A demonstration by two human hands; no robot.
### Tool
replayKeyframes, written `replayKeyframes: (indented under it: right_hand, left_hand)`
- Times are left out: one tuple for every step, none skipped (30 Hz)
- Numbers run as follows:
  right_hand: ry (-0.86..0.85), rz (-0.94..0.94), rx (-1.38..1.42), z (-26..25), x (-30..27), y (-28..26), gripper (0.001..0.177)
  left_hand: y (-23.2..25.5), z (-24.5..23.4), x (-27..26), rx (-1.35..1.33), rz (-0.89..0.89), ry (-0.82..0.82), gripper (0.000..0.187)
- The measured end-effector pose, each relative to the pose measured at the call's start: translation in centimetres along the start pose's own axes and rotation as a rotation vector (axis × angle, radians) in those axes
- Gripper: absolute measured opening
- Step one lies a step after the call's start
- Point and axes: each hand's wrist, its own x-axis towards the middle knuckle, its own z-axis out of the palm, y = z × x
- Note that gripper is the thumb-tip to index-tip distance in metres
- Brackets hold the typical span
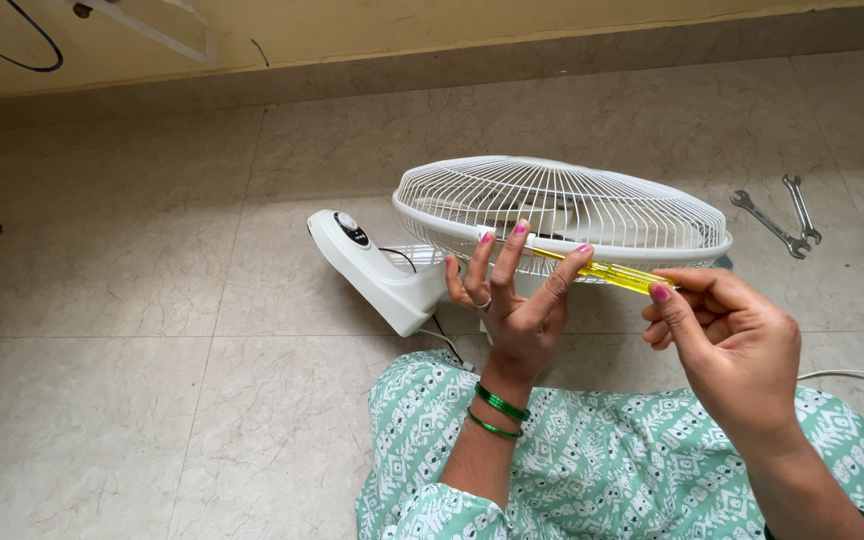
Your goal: The person uses a screwdriver to remove screws from the front grill of a white electric fan, then detaches the grill to expose the fan blades. The person places the removed grill and screws on the floor.
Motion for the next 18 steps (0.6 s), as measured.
replayKeyframes:
  right_hand:
    - [0.003, -0.017, 0.021, 0.1, 0.1, -0.1, 0.021]
    - [0.007, -0.033, 0.042, 0.1, 0.2, -0.2, 0.021]
    - [0.010, -0.050, 0.065, 0.2, 0.4, -0.4, 0.022]
    - [0.017, -0.065, 0.063, 0.2, 0.5, -0.7, 0.021]
    - [0.027, -0.079, 0.062, 0.3, 0.6, -0.9, 0.021]
    - [0.036, -0.093, 0.061, 0.4, 0.7, -1.2, 0.021]
    - [0.039, -0.104, 0.068, 0.5, 0.7, -1.3, 0.021]
    - [0.041, -0.115, 0.075, 0.5, 0.8, -1.5, 0.021]
    - [0.046, -0.124, 0.078, 0.5, 0.7, -1.6, 0.021]
    - [0.037, -0.142, 0.095, 0.6, 0.7, -1.6, 0.022]
    - [0.035, -0.160, 0.105, 0.6, 0.6, -1.6, 0.023]
    - [0.031, -0.178, 0.115, 0.6, 0.6, -1.6, 0.024]
    - [0.020, -0.192, 0.117, 0.5, 0.6, -1.5, 0.025]
    - [0.008, -0.207, 0.119, 0.5, 0.5, -1.5, 0.026]
    - [-0.002, -0.221, 0.123, 0.4, 0.5, -1.4, 0.027]
    - [-0.010, -0.225, 0.107, 0.2, 0.5, -1.3, 0.027]
    - [-0.020, -0.229, 0.094, 0.2, 0.5, -1.2, 0.027]
    - [-0.030, -0.232, 0.081, 0.1, 0.5, -1.1, 0.027]
  left_hand:
    - [-0.2, 0.0, 0.2, -0.056, -0.023, 0.000, 0.029]
    - [-0.4, -0.1, 0.5, -0.112, -0.046, 0.000, 0.031]
    - [-0.7, -0.2, 0.8, -0.168, -0.068, 0.000, 0.033]
    - [-1.1, -0.3, 1.1, -0.232, -0.111, 0.023, 0.041]
    - [-1.5, -0.5, 1.4, -0.297, -0.152, 0.045, 0.049]
    - [-1.9, -0.7, 1.7, -0.363, -0.193, 0.066, 0.058]
    - [-2.2, -0.9, 1.8, -0.392, -0.239, 0.071, 0.057]
    - [-2.4, -1.1, 2.0, -0.421, -0.286, 0.075, 0.055]
    - [-2.5, -1.3, 2.0, -0.455, -0.335, 0.077, 0.054]
    - [-2.8, -1.5, 2.0, -0.420, -0.321, 0.065, 0.048]
    - [-2.8, -1.5, 2.0, -0.395, -0.308, 0.051, 0.042]
    - [-2.8, -1.6, 2.1, -0.370, -0.294, 0.038, 0.038]
    - [-2.8, -1.6, 2.1, -0.388, -0.277, 0.054, 0.035]
    - [-2.7, -1.6, 2.1, -0.406, -0.261, 0.070, 0.033]
    - [-2.6, -1.5, 2.2, -0.424, -0.243, 0.086, 0.032]
    - [-2.5, -1.5, 2.2, -0.426, -0.235, 0.080, 0.032]
    - [-2.4, -1.6, 2.2, -0.424, -0.227, 0.074, 0.033]
    - [-2.3, -1.6, 2.3, -0.422, -0.219, 0.069, 0.034]
